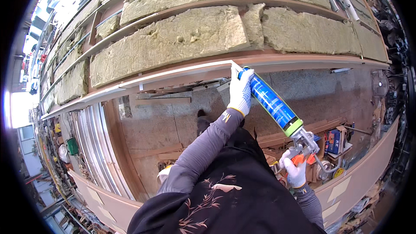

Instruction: The person applies sealant along the edges of a wooden frame using a caulking gun. They walk around the frame, apply sealant to multiple sections, and briefly retrieve a new sealant tube from a box before continuing the application.

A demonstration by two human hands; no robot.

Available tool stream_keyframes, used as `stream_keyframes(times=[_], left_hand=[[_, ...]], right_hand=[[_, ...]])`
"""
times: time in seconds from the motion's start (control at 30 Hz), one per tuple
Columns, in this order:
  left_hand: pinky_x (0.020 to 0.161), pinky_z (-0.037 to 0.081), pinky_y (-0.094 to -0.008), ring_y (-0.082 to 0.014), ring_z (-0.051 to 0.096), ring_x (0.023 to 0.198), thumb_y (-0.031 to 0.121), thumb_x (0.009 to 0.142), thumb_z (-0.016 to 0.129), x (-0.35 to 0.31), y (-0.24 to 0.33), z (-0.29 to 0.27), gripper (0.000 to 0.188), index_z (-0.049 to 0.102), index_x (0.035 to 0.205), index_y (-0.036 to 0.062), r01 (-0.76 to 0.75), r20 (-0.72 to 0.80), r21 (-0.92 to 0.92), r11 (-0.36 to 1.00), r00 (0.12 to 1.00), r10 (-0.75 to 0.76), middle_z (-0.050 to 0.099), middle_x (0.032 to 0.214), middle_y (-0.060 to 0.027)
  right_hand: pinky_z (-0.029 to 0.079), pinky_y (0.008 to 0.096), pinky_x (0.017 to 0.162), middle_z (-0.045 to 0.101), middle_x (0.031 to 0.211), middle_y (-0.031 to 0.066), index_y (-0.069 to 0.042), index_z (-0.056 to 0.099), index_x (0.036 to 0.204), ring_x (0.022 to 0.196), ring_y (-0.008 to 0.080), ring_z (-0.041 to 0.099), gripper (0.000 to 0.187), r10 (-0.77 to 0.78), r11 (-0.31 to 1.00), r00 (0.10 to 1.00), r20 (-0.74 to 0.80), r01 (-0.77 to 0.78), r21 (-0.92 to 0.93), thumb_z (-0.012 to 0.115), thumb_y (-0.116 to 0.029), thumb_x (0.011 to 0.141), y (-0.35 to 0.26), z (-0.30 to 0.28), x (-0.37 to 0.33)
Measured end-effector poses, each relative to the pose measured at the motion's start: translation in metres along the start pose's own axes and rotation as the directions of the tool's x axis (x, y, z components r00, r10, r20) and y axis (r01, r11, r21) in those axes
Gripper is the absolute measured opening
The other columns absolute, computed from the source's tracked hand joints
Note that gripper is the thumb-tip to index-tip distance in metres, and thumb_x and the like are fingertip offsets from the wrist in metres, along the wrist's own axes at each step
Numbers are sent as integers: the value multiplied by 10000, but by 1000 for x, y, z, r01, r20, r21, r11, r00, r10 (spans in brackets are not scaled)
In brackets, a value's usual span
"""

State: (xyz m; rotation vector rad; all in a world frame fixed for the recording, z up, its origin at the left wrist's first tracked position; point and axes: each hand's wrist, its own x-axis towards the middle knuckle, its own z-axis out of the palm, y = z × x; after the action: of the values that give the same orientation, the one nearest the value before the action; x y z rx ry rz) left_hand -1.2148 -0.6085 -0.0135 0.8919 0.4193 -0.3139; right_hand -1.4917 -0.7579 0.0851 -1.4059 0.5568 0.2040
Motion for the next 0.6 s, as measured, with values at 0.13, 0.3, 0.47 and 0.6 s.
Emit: stream_keyframes(times=[0.13, 0.3, 0.47, 0.6], left_hand=[[774, 529, -329, -160, 568, 901, 189, 909, 689, 1, -21, 36, 721, 325, 1525, 97, 33, -31, -24, 999, 999, -34, 566, 1106, -90], [706, 514, -315, -147, 546, 815, 142, 916, 657, 0, -25, 61, 390, 473, 1258, 105, 30, -50, -137, 990, 998, -37, 531, 989, -57], [741, 507, -312, -138, 548, 844, 124, 924, 660, 7, -29, 59, 434, 469, 1314, 113, 27, -69, -117, 993, 997, -35, 546, 983, -41], [711, 528, -325, -137, 561, 820, 146, 932, 650, 3, -33, 70, 456, 453, 1344, 147, 95, -53, -137, 986, 993, -103, 544, 971, -29]], right_hand=[[482, 278, 682, 616, 863, 43, -29, 578, 1025, 743, 108, 572, 103, -7, 1000, 1000, 2, 7, 1, 587, -50, 925, -14, -36, 5], [514, 323, 821, 657, 982, 94, 5, 595, 1095, 880, 168, 628, 296, -29, 999, 986, 166, 33, -16, 630, -90, 817, -59, -53, 21], [434, 453, 1104, 654, 1158, 187, 45, 577, 1209, 1201, 337, 615, 507, 15, 982, 981, 194, -50, 180, 648, -100, 729, -64, -51, 26], [509, 467, 924, 631, 944, 145, 23, 557, 1112, 939, 298, 645, 406, -11, 940, 966, 258, -78, 331, 697, -191, 796, -52, -49, 23]])
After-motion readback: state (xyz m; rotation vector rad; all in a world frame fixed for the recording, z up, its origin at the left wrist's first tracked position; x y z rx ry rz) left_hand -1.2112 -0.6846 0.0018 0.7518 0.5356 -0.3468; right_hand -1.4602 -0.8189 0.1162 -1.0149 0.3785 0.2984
